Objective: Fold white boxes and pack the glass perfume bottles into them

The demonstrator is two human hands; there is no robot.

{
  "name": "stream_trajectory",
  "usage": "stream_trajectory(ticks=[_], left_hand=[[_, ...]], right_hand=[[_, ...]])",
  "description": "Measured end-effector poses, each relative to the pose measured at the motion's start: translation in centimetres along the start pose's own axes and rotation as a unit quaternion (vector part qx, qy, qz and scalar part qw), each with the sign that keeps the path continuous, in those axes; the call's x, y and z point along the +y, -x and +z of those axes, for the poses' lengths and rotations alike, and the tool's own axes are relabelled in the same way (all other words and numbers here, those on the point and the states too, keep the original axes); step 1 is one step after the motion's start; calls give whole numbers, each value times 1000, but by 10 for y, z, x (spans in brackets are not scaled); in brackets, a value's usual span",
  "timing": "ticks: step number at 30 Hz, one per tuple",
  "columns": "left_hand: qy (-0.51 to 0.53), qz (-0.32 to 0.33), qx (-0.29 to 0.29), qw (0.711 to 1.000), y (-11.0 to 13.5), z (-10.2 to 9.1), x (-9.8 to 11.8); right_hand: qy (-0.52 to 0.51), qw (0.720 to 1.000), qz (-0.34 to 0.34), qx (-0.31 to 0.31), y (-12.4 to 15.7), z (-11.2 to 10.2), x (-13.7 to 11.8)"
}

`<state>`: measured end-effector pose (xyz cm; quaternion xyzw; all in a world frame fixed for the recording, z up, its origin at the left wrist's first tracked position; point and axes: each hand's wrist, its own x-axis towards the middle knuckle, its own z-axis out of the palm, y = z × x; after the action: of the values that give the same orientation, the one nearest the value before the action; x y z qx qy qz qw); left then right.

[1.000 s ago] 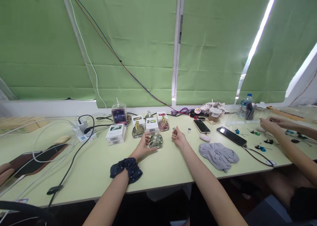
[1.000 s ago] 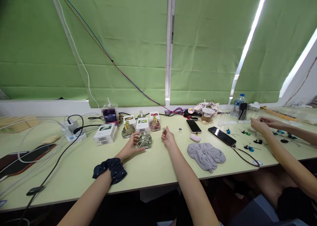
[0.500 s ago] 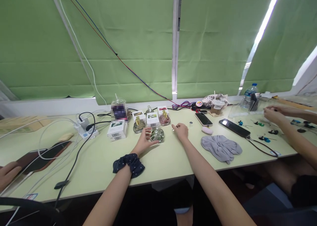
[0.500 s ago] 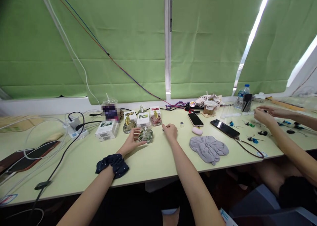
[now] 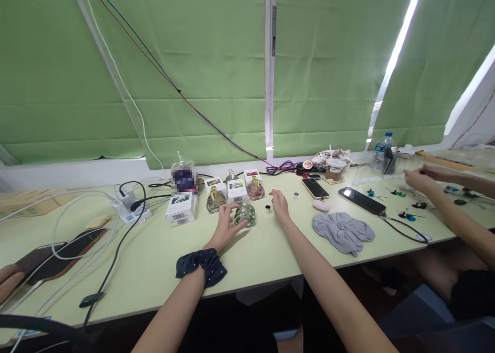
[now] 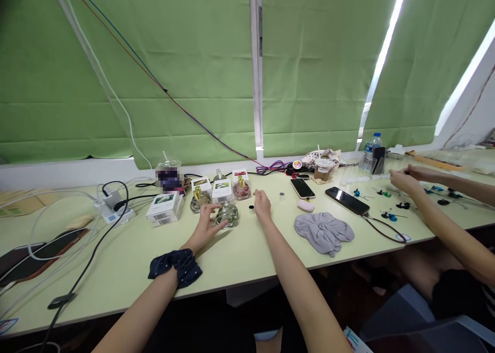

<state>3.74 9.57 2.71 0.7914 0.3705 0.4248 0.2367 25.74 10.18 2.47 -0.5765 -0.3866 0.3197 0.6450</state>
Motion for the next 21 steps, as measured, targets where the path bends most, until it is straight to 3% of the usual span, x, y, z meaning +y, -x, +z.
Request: stream_trajectory(ticks=[9, 16, 21], left_hand=[[-100, 70, 4, 993, -2, 0, -3], [-107, 94, 4, 990, -3, -1, -2], [-115, 108, 9, 987, -3, -2, 3]], right_hand=[[-208, 968, 32, -134, -5, -8, -12], [-237, 953, 52, -181, -5, -9, -6], [-234, 937, 69, -250, 3, -7, -15]])
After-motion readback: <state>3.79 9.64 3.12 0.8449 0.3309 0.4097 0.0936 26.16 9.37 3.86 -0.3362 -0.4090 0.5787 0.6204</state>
